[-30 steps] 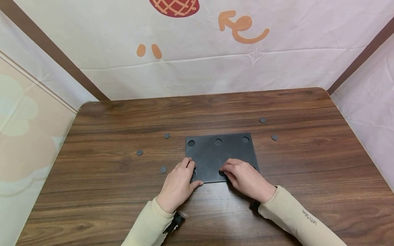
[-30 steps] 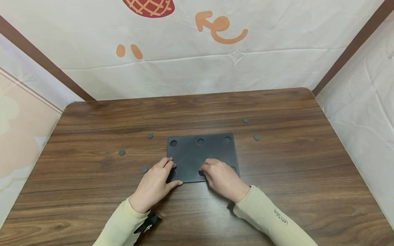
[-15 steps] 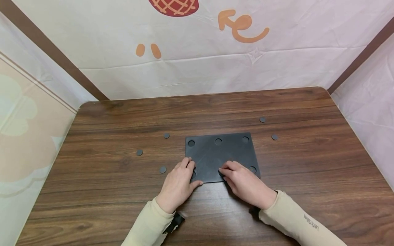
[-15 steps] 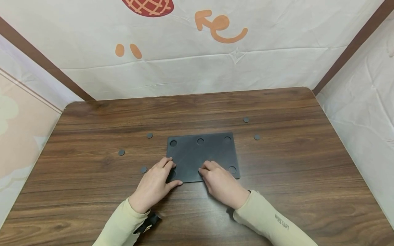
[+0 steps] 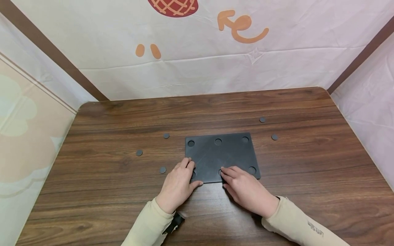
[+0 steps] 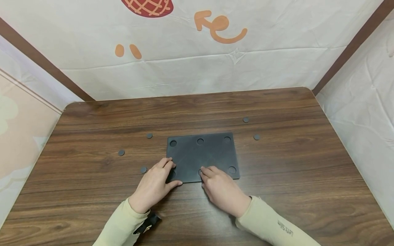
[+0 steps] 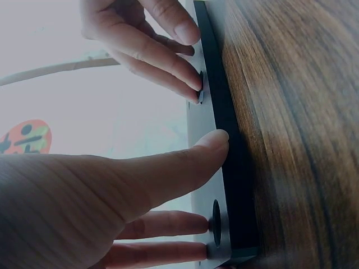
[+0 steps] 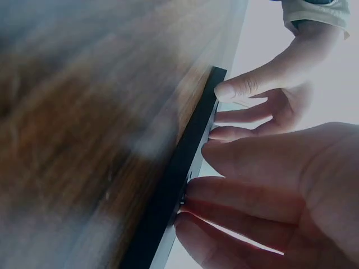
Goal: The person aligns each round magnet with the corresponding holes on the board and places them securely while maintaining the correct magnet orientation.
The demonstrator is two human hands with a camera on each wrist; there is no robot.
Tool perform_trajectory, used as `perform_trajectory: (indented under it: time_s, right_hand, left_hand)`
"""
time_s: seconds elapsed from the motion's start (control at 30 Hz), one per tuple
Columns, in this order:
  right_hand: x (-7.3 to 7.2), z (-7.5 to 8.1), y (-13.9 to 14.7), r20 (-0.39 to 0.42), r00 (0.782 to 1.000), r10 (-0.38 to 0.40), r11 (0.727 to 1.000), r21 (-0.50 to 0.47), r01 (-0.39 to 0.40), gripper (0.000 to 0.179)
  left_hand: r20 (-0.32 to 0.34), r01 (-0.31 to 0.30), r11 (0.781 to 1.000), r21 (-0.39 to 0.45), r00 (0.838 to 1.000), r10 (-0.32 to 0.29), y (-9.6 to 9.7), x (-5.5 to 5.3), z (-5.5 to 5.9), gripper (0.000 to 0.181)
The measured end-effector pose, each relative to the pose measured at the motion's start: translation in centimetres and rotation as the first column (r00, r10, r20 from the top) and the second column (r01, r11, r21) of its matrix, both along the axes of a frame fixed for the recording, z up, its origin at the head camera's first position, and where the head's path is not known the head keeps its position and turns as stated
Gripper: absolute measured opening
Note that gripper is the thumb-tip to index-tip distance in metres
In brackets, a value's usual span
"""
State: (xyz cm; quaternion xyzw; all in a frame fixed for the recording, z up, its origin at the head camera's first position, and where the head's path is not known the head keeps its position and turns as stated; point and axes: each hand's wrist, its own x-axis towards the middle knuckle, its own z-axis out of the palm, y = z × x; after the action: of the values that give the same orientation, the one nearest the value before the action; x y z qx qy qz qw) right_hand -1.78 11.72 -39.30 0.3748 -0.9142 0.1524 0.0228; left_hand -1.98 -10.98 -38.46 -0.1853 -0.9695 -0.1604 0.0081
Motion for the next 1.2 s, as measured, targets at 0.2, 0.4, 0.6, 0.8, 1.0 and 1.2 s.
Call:
perform_trajectory:
  time_s: [0.2,0.4,0.6,0.8,1.0,1.2]
  right_hand:
    - [0.44,-0.12,0.03,-0.026,1.0,-0.003,0.999,0.053,0.005,0.036]
    - [0.65,-0.09,-0.1,-0.07,0.998,0.0,0.995,0.102,0.007,0.037]
    - [0.76,0.07,-0.44,-0.128,0.992,0.003,0.99,0.139,0.014,0.037]
    - [0.64,0.13,-0.27,-0.103,0.995,0.005,0.994,0.11,0.007,0.037]
    - [0.31,-0.05,-0.05,-0.069,0.998,-0.008,1.0,0.024,0.01,0.03]
    - [-0.17,-0.21,0.29,-0.041,0.999,-0.011,0.999,-0.045,0.009,0.027]
  left_hand:
    - [0.002,-0.003,1.0,0.0,1.0,0.003,0.02,-0.03,-0.08,0.05]
    - [0.009,-0.005,1.0,-0.002,1.0,0.005,0.01,-0.01,-0.07,0.05]
    - [0.002,-0.002,1.0,-0.004,1.0,0.002,0.01,-0.02,-0.12,0.05]
    - [-0.003,0.001,1.0,-0.005,1.0,-0.001,-0.01,-0.02,-0.1,0.051]
    - [0.001,0.002,1.0,-0.005,1.0,-0.002,0.02,-0.01,-0.02,0.052]
    - [0.0,0.0,1.0,0.0,1.0,0.0,0.03,-0.01,-0.02,0.051]
